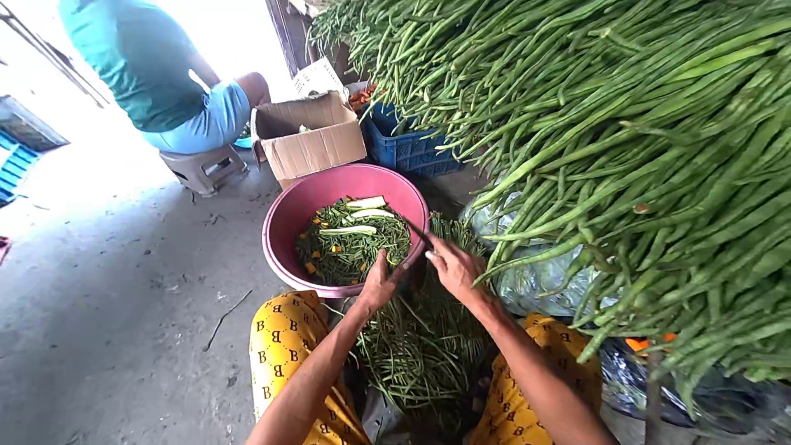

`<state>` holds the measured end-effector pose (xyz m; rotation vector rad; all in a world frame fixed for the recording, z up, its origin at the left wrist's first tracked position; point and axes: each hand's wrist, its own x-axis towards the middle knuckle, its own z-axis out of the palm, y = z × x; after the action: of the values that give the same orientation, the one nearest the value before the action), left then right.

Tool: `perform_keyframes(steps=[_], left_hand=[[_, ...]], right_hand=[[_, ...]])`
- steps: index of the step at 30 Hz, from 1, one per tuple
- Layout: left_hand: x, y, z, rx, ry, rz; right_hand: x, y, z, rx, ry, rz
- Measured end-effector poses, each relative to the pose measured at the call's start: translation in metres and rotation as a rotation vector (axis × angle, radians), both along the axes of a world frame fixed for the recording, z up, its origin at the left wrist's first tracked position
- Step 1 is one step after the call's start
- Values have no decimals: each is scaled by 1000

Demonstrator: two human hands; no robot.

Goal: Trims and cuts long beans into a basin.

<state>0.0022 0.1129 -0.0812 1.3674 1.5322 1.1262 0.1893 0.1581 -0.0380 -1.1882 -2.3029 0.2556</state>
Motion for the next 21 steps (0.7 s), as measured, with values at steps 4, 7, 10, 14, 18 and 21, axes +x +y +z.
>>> perform_keyframes(steps=[4,7,10,14,18,21], left_hand=[[-5,-5,13,23,49,-11],[-12,-9,34,17,108,-23],[-19,-10,60,27,128,-81],[-35,-7,88,121,167,-100],[-71,-10,95,158,-75,-158],[-105,-8,81,37,-295,-342]], right_hand=[[-2,0,12,155,-222,154],[-13,5,29,264,1,92],[-36,-1,72,-247,140,123],[-69,16,77,-394,231,289],[-92,21,91,-411,425,383],[-105,26,98,-560,689,489]])
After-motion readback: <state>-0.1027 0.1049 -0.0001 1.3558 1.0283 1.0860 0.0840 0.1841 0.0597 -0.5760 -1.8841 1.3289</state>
